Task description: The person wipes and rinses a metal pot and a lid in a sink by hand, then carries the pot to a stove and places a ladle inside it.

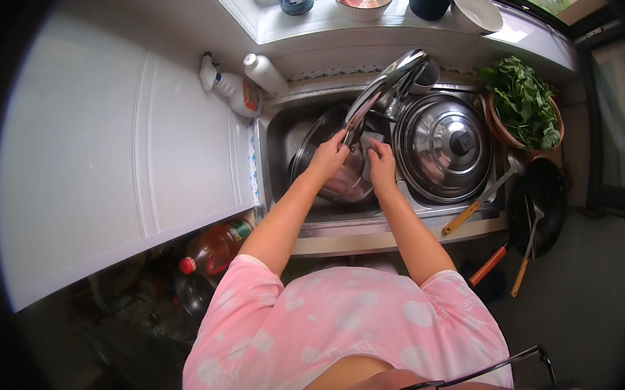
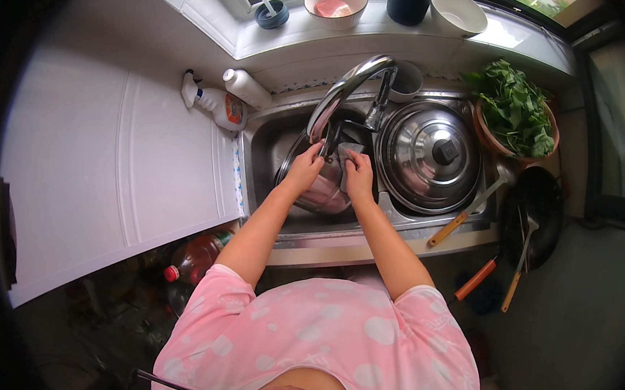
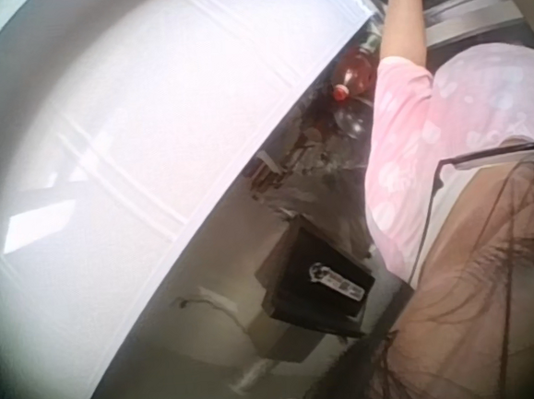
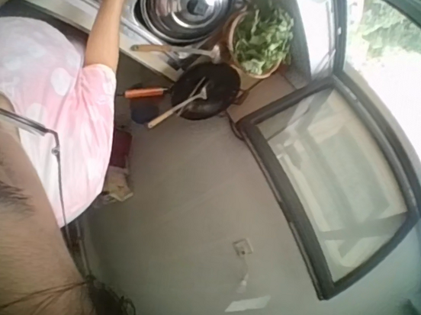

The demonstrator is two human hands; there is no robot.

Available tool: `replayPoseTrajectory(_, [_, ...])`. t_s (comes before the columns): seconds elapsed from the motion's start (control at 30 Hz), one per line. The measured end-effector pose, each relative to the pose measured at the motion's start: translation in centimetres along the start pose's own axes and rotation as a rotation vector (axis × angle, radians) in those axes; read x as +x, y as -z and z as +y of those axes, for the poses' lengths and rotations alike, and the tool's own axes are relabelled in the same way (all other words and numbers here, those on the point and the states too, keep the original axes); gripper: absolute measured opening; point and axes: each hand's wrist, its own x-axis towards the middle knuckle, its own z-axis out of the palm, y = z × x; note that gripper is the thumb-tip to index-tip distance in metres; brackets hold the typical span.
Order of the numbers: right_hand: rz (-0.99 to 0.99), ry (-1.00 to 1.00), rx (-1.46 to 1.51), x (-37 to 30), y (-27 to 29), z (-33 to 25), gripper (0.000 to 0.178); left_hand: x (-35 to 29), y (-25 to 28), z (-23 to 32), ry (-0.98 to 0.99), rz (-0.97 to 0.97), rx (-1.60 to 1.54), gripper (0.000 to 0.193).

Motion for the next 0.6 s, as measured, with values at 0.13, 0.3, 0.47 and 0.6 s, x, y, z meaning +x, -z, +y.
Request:
replayPoseTrajectory(0.13, [-0.005,0.049,-0.069,-0.6,0.0,0.3,0.024,-0.2,-0.3,1.4,-0.120,0.120,0.194,0.039])
replayPoseTrajectory(0.3, [-0.065,0.135,-0.111,-1.4,0.4,0.3,0.022,0.1,-0.1,1.5,-0.108,0.061,0.387,0.033])
replayPoseTrajectory(0.47, [-0.053,0.119,-0.068,-1.7,1.4,1.1,0.021,1.3,-0.2,2.6,-0.223,-0.138,0.463,0.030])
replayPoseTrajectory(0.6, [-0.118,0.111,-0.054,-2.2,1.1,0.6,0.023,3.5,-1.2,-1.3,-0.246,-0.027,0.356,0.029])
